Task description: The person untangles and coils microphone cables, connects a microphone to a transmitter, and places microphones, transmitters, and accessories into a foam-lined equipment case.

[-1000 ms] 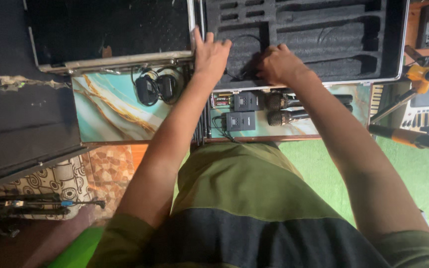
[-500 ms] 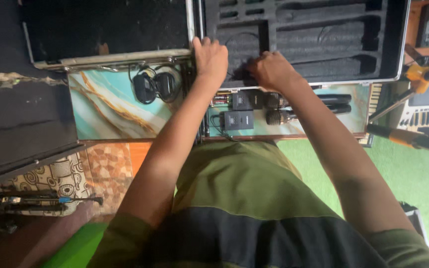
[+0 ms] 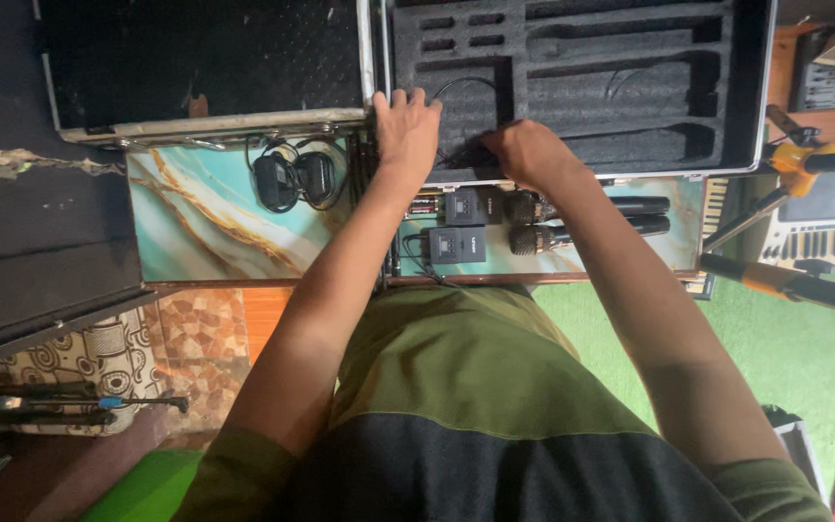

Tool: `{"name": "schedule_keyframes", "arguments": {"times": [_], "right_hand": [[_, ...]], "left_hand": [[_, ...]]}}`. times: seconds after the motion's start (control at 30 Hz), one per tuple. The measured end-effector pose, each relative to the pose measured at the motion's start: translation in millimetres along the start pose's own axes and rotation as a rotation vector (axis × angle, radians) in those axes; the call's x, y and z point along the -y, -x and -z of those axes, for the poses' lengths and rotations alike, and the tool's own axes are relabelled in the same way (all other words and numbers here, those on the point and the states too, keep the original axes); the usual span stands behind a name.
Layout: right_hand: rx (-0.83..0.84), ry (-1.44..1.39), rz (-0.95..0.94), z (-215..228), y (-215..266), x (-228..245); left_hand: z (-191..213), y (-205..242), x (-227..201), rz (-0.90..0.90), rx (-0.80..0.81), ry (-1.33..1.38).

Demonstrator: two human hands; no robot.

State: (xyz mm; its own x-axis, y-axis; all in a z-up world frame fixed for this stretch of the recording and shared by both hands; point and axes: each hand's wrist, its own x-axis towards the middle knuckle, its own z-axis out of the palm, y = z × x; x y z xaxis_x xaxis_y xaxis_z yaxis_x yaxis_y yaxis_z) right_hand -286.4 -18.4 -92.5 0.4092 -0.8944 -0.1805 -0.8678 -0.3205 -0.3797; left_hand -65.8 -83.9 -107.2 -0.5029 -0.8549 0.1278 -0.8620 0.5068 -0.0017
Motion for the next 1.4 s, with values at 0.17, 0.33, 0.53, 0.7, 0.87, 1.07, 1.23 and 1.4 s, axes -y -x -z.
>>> {"name": "schedule_keyframes", "arguments": {"times": [0.17, 0.33, 0.53, 0.7, 0.87, 1.07, 1.23, 1.4], "right_hand": [[0.088, 0.012, 0.0, -2, -7, -1], [0.018, -0.043, 0.022, -5, -5, 0], [0.029, -0.153, 0.053, 2, -3, 2], [-0.026, -0.268, -0.018, 12, 7, 15], [-0.361, -0.225, 0.044, 31, 29, 38], [-0.537, -0.375, -0.069, 76, 55, 85], [-0.718, -0.552, -0.058, 129, 87, 135], [-0.816, -0.594, 0.013, 178, 134, 180]], "left_hand": [[5, -6, -1, -0.022, 0.149, -0.103], [5, -4, 0, -0.032, 0.151, -0.094], [6, -2, 5, -0.049, 0.137, -0.048], [25, 9, 6, -0.023, 0.156, 0.126], [67, 22, 8, -0.035, 0.037, 0.438], [144, 46, -6, -0.044, -0.172, 0.603], [230, 71, -17, -0.08, -0.325, 0.753], [305, 106, -26, -0.116, -0.424, 0.852]]}}
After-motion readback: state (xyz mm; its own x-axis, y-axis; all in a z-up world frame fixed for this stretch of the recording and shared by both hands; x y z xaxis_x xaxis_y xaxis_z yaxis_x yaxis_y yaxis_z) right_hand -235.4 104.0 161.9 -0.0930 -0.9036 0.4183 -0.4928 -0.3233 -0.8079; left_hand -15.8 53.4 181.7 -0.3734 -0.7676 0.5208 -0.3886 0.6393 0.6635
